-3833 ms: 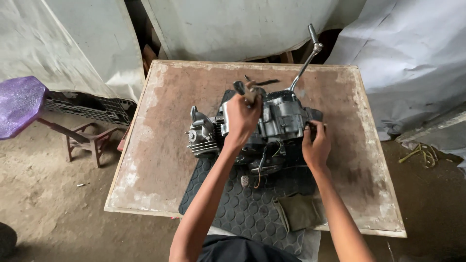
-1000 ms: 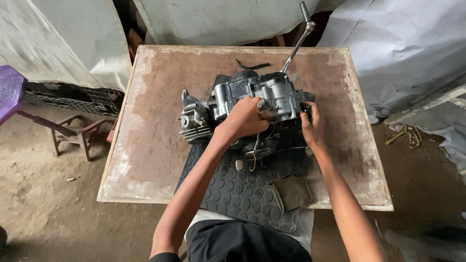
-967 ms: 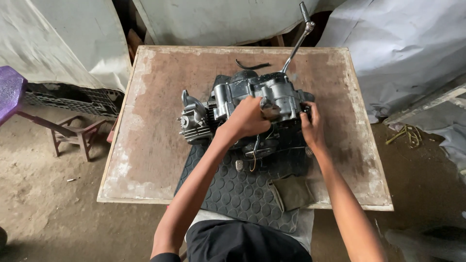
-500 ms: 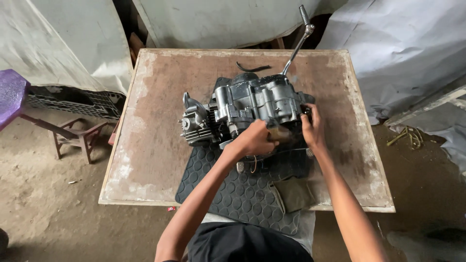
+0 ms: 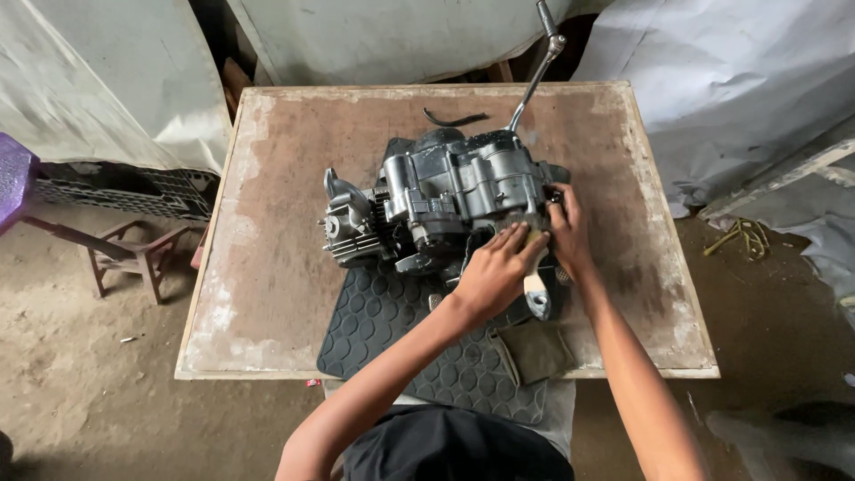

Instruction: Cleaning a motorcycle engine component with a brush and a rag on a workbench.

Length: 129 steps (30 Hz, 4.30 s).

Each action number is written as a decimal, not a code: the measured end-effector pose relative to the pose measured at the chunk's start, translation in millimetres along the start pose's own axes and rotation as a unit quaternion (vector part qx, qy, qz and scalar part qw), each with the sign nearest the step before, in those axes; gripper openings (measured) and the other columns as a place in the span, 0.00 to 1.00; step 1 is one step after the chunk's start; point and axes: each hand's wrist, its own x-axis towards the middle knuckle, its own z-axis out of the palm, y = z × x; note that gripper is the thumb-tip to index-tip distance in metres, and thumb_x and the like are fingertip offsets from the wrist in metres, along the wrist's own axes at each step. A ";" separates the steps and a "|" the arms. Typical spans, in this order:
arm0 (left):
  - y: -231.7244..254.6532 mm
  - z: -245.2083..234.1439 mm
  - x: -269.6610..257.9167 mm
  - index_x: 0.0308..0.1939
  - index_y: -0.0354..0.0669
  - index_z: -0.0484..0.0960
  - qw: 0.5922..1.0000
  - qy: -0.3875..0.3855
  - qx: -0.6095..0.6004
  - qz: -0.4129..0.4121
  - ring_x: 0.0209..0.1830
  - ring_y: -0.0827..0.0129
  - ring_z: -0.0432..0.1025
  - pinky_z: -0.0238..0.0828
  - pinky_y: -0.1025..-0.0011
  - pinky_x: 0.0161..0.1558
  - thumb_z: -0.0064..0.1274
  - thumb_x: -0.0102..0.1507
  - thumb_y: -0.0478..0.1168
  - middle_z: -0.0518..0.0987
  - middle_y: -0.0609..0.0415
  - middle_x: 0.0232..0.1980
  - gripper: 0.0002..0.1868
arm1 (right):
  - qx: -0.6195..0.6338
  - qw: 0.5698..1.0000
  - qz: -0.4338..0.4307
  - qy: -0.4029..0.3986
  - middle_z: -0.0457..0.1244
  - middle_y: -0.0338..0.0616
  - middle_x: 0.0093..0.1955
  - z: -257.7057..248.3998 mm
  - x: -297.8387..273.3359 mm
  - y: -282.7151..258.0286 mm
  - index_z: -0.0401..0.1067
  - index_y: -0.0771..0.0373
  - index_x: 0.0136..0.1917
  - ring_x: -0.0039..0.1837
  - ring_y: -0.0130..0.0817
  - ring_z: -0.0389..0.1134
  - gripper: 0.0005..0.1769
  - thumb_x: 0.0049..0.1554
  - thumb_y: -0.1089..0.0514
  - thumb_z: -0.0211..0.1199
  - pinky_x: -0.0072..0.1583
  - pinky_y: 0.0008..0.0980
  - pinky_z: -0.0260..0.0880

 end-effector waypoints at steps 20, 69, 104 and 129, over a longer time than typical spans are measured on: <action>-7.6 -11.7 20.4 0.57 0.47 0.80 1.000 -0.003 -0.014 -0.012 0.53 0.50 0.80 0.80 0.59 0.49 0.52 0.56 0.37 0.84 0.44 0.53 0.23 | 0.005 1.000 0.029 0.008 0.65 0.59 0.61 2.0 0.4 10.3 0.68 0.54 0.69 0.64 0.54 0.65 0.22 0.65 0.48 0.52 0.65 0.55 0.64; -46.1 -76.0 52.8 0.43 0.52 0.73 0.960 -0.160 -0.124 -0.194 0.39 0.40 0.79 0.75 0.43 0.41 0.59 0.55 0.50 0.84 0.48 0.35 0.16 | -0.011 0.989 -0.121 -0.083 0.67 0.54 0.51 1.0 -11.5 -101.7 0.73 0.64 0.63 0.56 0.46 0.70 0.22 0.58 0.53 0.67 0.56 0.47 0.72; -106.5 -54.9 1.0 0.35 0.59 0.81 0.947 0.205 -0.047 -0.243 0.73 0.58 0.64 0.59 0.56 0.67 0.54 0.54 0.41 0.81 0.64 0.53 0.06 | 0.025 0.984 -0.081 0.158 0.62 0.47 0.56 -25.3 40.2 -35.5 0.71 0.59 0.61 0.61 0.36 0.63 0.12 0.64 0.58 0.61 0.66 0.39 0.64; -105.2 -34.4 -25.9 0.75 0.51 0.61 0.853 0.266 -0.221 -0.390 0.59 0.31 0.73 0.68 0.45 0.59 0.66 0.49 0.55 0.79 0.30 0.56 0.52 | 0.011 0.986 -0.018 0.166 0.66 0.38 0.45 -48.9 9.2 -54.6 0.79 0.56 0.52 0.50 0.24 0.64 0.10 0.55 0.58 0.73 0.56 0.29 0.66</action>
